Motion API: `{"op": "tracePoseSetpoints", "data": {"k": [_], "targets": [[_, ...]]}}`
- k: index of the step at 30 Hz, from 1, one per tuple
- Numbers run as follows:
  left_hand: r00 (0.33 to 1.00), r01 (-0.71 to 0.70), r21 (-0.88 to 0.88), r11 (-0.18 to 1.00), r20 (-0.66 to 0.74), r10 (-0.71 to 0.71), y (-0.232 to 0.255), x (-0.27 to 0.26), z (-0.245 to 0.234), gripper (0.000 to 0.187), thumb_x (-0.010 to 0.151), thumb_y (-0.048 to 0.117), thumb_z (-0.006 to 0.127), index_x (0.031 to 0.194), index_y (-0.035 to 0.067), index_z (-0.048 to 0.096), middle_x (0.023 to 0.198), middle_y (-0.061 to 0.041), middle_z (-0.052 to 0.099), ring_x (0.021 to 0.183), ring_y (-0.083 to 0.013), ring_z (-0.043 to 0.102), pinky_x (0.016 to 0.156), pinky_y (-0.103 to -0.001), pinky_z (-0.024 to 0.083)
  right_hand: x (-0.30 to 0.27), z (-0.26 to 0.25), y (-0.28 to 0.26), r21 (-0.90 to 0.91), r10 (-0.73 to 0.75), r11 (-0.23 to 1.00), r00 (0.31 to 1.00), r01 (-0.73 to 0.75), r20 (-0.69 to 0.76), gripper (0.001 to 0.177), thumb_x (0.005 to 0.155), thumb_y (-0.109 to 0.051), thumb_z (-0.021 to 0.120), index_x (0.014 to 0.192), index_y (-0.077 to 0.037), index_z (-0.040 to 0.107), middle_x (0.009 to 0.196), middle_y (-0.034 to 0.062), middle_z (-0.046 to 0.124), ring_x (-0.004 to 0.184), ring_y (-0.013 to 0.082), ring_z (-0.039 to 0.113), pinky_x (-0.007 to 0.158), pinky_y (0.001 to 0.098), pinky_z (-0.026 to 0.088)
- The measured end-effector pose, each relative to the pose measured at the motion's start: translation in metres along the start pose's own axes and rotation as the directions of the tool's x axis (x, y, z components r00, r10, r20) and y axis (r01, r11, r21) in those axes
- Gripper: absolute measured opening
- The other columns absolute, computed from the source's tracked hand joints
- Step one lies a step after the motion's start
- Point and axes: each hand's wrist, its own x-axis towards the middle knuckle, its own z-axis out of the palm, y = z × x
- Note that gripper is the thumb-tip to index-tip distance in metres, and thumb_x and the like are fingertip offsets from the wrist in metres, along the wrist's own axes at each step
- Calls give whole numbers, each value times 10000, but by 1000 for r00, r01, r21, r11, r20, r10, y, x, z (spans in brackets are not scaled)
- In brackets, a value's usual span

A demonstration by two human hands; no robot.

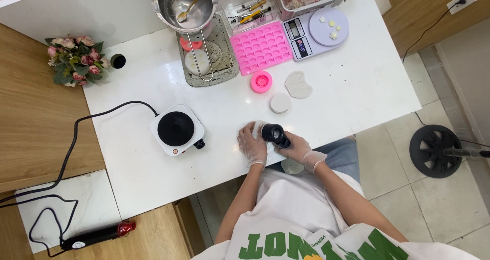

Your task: Smoothing the surface of a wax block using a heat gun.

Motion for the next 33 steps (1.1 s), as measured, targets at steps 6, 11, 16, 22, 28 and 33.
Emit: {"op": "tracePoseSetpoints", "data": {"k": [6, 11, 16, 22, 28, 33], "targets": [[1000, 9, 5, 1000, -4, -9, -1, 2, 3, 278, 948, 401, 679, 1198, 299, 614, 1185, 16, 521, 1164, -306, 520, 990, -471, 424, 1, 1, 2, -6, -6, 1000, 1000, 6, -11, 423, 678, -365, 829, 1036, -231, 646, 1107, 70, 752, 1178, 335, 664, 1026, 488, 521], [1000, 5, 19, 1000, 11, -5, -3, 4, 6, 270, 971, 413, 651, 1203, 283, 604, 1191, 5, 504, 1165, -313, 511, 983, -465, 416, 7, 6, 12, -9, 3, 1000, 1000, -3, -13, 447, 666, -414, 836, 1046, -265, 654, 1105, 59, 753, 1166, 326, 671, 1014, 476, 532], [1000, -24, -1, 1000, 19, 24, -7, 6, 7, 267, 986, 405, 634, 1215, 274, 594, 1203, -11, 498, 1162, -326, 511, 978, -477, 419, 5, 6, 11, -20, -17, 1000, 999, 16, -40, 429, 668, -402, 835, 1027, -255, 652, 1083, 79, 755, 1143, 344, 679, 1003, 494, 537], [999, -47, 29, 998, 8, 47, -9, 5, 8, 264, 982, 399, 641, 1206, 269, 595, 1195, -12, 509, 1149, -327, 532, 958, -474, 443, 9, 12, 22, -1, -20, 1000, 999, 20, -37, 448, 646, -384, 833, 1045, -277, 659, 1087, 46, 761, 1142, 322, 685, 991, 467, 545], [926, -377, 261, 889, 70, 372, -4, -1, -5, 620, 904, 338, 647, 1461, 158, 442, 1390, -121, 481, 1309, -353, 481, 1023, -507, 416, -4, 6, 16, 154, 13, 988, 998, -2, -68, 469, 635, -370, 839, 1056, -234, 682, 1089, 75, 776, 1141, 343, 692, 977, 479, 540], [639, -766, 333, 549, 310, 704, -1, 17, 9, 730, 891, 359, 591, 1551, 118, 394, 1554, -106, 430, 1490, -286, 349, 1214, -528, 234, 3, 10, 25, 227, 77, 973, 991, -51, -108, 464, 612, -391, 870, 1029, -266, 709, 1041, 2, 780, 1122, 249, 706, 976, 395, 545]]}}
